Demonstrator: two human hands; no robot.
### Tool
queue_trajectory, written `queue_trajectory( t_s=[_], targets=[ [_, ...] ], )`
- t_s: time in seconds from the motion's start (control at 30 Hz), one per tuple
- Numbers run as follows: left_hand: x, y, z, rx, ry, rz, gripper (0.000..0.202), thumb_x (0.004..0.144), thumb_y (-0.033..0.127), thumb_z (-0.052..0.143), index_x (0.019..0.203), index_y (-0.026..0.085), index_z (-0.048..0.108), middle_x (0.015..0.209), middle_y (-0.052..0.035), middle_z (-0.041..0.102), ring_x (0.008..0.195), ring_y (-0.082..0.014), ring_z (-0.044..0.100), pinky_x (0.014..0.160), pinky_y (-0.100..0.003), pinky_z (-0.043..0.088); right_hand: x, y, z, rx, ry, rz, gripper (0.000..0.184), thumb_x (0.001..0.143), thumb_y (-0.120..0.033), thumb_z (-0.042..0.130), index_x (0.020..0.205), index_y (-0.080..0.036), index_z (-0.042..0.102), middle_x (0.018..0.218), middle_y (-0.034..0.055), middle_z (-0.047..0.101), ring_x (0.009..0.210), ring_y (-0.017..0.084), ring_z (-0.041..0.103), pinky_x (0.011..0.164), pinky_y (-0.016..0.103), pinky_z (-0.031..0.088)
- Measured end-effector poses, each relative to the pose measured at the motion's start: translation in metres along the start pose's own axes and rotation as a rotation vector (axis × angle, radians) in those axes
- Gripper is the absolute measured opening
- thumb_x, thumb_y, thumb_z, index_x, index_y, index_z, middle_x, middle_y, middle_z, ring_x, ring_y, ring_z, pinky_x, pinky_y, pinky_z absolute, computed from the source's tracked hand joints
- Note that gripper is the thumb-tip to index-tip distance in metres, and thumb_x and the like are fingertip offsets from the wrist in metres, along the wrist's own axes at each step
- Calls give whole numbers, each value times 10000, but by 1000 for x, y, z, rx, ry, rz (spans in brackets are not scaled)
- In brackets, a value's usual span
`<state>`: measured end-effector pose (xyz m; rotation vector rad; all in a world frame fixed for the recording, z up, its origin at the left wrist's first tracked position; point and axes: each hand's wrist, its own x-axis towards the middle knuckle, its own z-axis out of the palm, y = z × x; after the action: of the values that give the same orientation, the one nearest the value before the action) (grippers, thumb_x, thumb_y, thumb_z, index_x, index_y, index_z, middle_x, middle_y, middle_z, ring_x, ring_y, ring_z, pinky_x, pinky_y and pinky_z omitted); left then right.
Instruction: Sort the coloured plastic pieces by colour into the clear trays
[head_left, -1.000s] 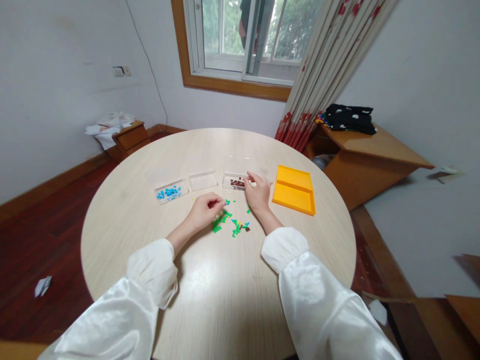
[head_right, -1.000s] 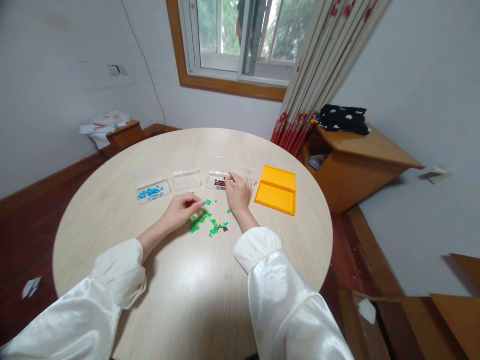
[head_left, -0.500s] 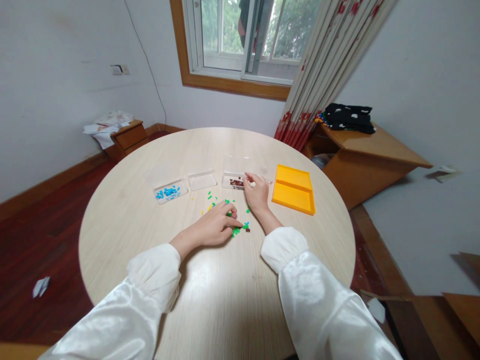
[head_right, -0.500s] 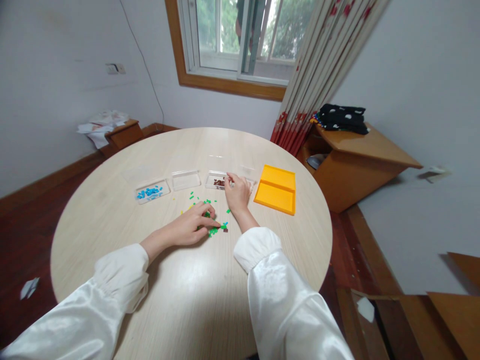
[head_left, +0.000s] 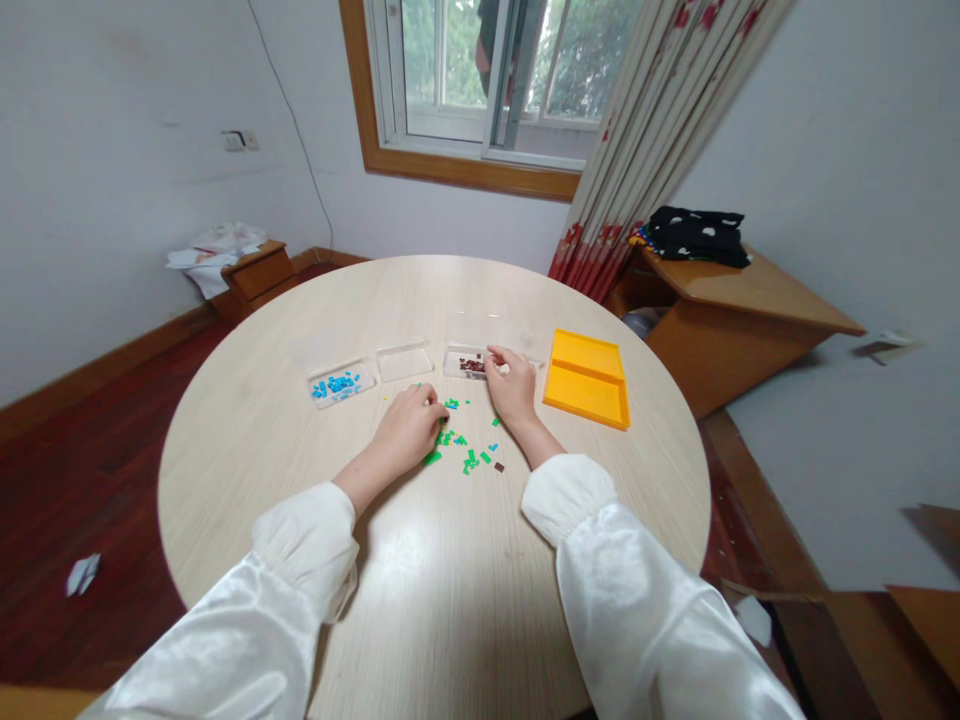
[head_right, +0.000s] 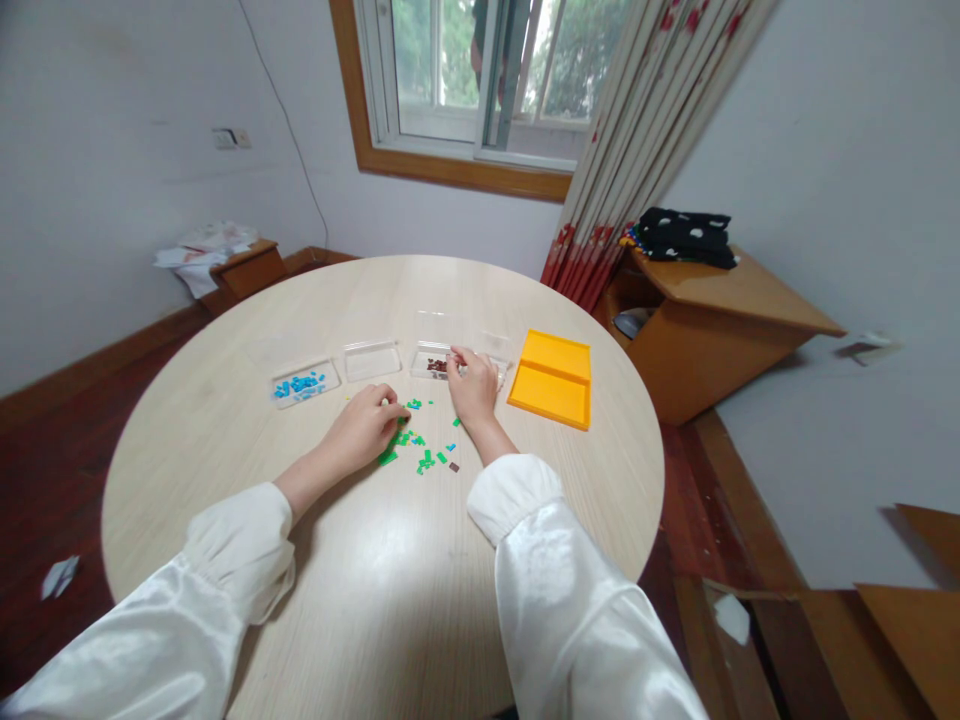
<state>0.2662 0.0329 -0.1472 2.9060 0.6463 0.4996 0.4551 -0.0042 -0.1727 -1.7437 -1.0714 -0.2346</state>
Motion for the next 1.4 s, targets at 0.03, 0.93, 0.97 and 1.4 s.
queue_trajectory(
  t_s=[0.03, 0.93, 0.97, 1.4],
  targets=[
    [0, -2, 0, 16, 11, -38, 283, 809, 111, 438, 881, 168, 707, 922, -104, 578, 850, -212, 507, 754, -354, 434, 0, 0, 0, 4, -1, 0, 226, 802, -272, 526, 942, -189, 683, 798, 48, 681, 804, 198, 586, 834, 360, 423],
    [-1, 1, -9, -131, -68, -48, 225, 783, 168, 483, 810, 161, 707, 904, -102, 611, 877, -238, 547, 798, -405, 424, -1, -1, 0, 9, -9, 2, 223, 803, -267, 525, 938, -190, 684, 792, 50, 672, 795, 199, 587, 823, 356, 430],
    [-1, -1, -8, -131, -61, -54, 215, 787, 185, 495, 815, 157, 706, 903, -104, 611, 869, -237, 548, 796, -404, 426, -1, -1, 0, 12, -9, 2, 223, 800, -265, 526, 936, -187, 684, 791, 51, 672, 794, 200, 590, 821, 356, 431],
    [0, -1, -9, -65, -71, -88, 175, 803, 197, 502, 811, 145, 669, 851, -105, 613, 849, -237, 560, 781, -379, 427, 0, 1, 1, 4, -22, 3, 228, 812, -284, 519, 944, -194, 682, 808, 53, 678, 796, 198, 593, 819, 355, 430]
  ],
)
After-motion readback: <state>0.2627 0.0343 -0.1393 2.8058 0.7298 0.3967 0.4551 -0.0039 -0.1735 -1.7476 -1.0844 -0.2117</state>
